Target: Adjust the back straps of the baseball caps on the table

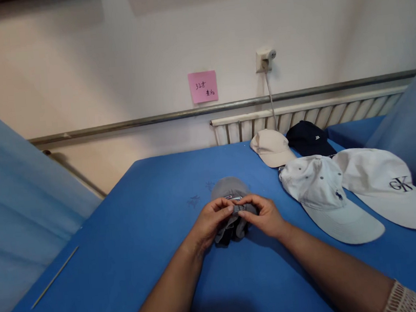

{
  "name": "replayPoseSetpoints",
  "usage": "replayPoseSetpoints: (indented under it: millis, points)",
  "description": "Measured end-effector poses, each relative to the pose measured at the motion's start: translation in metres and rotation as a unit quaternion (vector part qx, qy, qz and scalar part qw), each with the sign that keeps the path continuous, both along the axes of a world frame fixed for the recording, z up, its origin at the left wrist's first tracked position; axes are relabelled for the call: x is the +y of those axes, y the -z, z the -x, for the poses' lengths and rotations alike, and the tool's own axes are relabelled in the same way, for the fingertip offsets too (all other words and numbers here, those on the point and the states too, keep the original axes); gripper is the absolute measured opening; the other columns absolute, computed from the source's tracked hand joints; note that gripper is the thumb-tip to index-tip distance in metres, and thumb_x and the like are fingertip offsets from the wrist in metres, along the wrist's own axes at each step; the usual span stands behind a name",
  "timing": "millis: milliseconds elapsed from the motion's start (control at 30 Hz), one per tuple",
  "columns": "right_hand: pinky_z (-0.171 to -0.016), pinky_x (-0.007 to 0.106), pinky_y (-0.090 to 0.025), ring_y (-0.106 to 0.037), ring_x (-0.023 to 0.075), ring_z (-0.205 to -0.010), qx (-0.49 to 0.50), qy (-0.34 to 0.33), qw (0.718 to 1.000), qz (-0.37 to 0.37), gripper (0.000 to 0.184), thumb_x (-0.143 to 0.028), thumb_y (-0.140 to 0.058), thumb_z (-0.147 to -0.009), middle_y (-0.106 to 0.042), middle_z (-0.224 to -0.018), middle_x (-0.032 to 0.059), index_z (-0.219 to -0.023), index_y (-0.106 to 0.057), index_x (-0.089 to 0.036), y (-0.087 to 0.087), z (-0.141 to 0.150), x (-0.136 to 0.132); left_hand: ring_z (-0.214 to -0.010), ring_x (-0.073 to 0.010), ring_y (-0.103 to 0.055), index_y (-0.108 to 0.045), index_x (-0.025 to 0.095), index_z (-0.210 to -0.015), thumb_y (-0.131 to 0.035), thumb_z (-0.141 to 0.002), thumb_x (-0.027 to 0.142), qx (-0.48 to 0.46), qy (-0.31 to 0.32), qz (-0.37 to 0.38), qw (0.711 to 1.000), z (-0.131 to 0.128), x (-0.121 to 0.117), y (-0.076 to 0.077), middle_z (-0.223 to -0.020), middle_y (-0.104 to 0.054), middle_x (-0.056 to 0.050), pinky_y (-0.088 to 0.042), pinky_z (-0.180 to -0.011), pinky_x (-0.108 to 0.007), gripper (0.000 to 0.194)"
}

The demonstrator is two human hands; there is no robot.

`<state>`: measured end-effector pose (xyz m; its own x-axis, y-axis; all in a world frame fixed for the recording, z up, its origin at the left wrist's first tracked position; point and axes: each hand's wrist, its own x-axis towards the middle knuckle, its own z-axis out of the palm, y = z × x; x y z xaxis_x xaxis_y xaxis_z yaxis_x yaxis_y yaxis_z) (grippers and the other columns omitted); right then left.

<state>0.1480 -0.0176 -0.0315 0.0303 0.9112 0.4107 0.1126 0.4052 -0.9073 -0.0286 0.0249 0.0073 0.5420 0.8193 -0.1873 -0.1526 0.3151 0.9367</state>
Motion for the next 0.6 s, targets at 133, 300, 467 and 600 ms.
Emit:
replayPoseSetpoints:
  millis: [133, 300, 467, 600]
  points:
    - [-0.082, 0.036, -0.053, -0.068, 0.0208, -0.086, 0.006, 0.002, 1.0, 0.004, 0.022, -0.033, -0.071, -0.079, -0.072, -0.093, 0.0045, -0.096, -0.069, -0.021, -0.0003, -0.0009, 0.0003, -0.064, -0.0101, -0.059, -0.063, 0.015, -0.077, -0.081, -0.069, 0.032, 0.012, 0.008, -0.009, 1.0, 0.0012, 0.0005, 0.0006, -0.076, -0.065, -0.001, -0.045, -0.064, -0.023, 0.026]
    - [-0.082, 0.036, -0.053, -0.067, 0.0214, -0.089, -0.011, -0.008, 1.0, -0.001, 0.023, -0.035, -0.071, -0.079, -0.072, -0.095, 0.0044, -0.097, -0.07, -0.022, 0.0002, -0.0012, 0.0003, -0.054, -0.0082, -0.052, -0.06, 0.015, -0.073, -0.08, -0.068, 0.037, 0.047, 0.006, -0.039, 0.998, -0.0012, 0.0009, 0.0025, -0.064, -0.059, 0.001, -0.04, -0.054, -0.021, 0.03]
    - [-0.083, 0.036, -0.053, -0.067, 0.0207, -0.087, -0.016, -0.01, 1.0, -0.009, 0.022, -0.035, -0.072, -0.078, -0.072, -0.093, 0.0041, -0.096, -0.07, -0.023, -0.0026, -0.0001, -0.0003, -0.05, -0.0072, -0.048, -0.058, 0.015, -0.069, -0.081, -0.067, 0.038, 0.06, -0.002, -0.047, 0.997, -0.0039, -0.0002, 0.0021, -0.059, -0.055, 0.002, -0.038, -0.051, -0.021, 0.033]
    - [-0.083, 0.036, -0.052, -0.066, 0.0208, -0.089, -0.014, -0.01, 1.0, -0.011, 0.021, -0.035, -0.072, -0.078, -0.072, -0.093, 0.0042, -0.095, -0.07, -0.023, -0.0021, 0.0004, 0.0006, -0.052, -0.0073, -0.049, -0.058, 0.015, -0.071, -0.08, -0.068, 0.039, 0.047, -0.009, -0.049, 0.998, -0.0049, -0.0012, 0.0025, -0.061, -0.055, 0.002, -0.04, -0.053, -0.021, 0.033]
